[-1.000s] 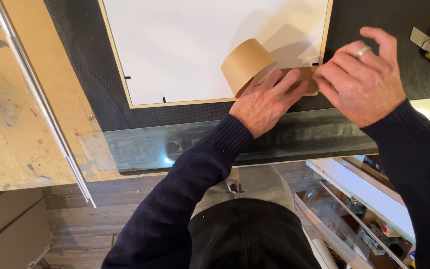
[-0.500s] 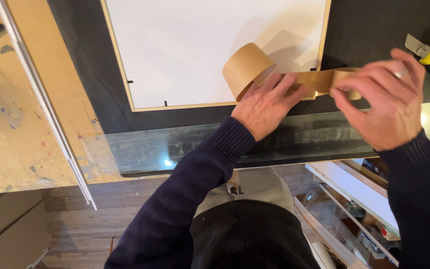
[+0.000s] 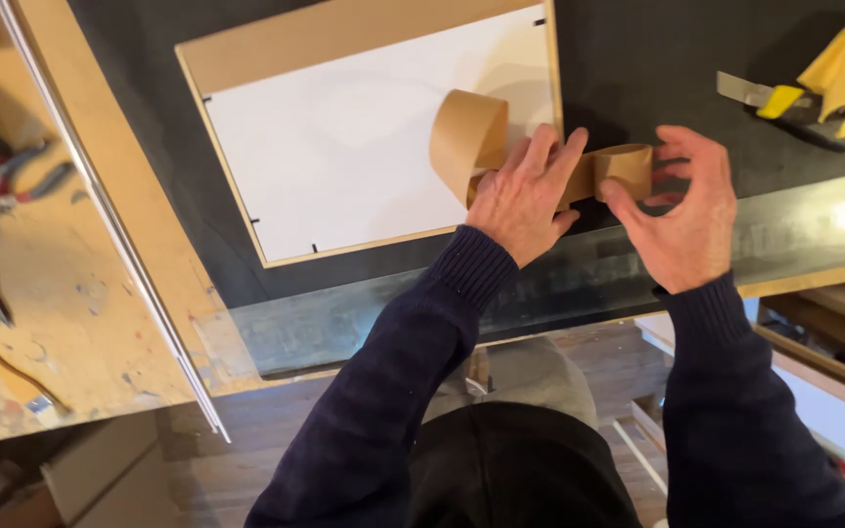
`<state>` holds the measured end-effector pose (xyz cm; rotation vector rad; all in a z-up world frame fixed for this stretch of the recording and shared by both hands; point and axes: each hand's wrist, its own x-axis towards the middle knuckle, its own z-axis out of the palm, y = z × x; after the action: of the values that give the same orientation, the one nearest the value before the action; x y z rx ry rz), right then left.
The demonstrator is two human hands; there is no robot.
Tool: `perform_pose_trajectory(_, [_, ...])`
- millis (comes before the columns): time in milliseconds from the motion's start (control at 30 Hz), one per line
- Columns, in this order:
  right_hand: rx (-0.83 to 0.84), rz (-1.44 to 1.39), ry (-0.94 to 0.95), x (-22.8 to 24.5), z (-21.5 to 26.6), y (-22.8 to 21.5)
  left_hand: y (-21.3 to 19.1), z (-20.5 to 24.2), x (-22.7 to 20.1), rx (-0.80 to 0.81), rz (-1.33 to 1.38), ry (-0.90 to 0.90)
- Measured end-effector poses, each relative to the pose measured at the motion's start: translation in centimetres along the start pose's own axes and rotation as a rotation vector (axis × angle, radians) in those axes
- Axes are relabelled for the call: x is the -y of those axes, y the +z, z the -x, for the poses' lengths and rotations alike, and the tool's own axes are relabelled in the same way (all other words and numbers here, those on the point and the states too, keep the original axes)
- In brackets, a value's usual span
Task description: The recorder is applying brown archival tape to the back of a picture frame to seal it.
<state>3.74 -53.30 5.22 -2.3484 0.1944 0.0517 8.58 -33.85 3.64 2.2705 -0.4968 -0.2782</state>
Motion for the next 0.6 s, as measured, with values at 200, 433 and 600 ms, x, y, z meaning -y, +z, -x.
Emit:
perform_pose_trajectory(200, [-0.033,-0.247,0.114,-0.9,0.1,-0.7,0.2,-1.9,-1.0,0.178,-0.159,0.049])
perform_pose_trajectory(433, [-0.105,-0.276,0.058,-1.8,0.6,-1.5,-0.5,-1.2,-1.8,0.197,-0.015,0.009])
perform_pose_trajectory(600, [-0.112,-0.355,0.001,-0.9,0.7,-2.2,0.1,1.2,-1.1,0.349,0.315,-0.299])
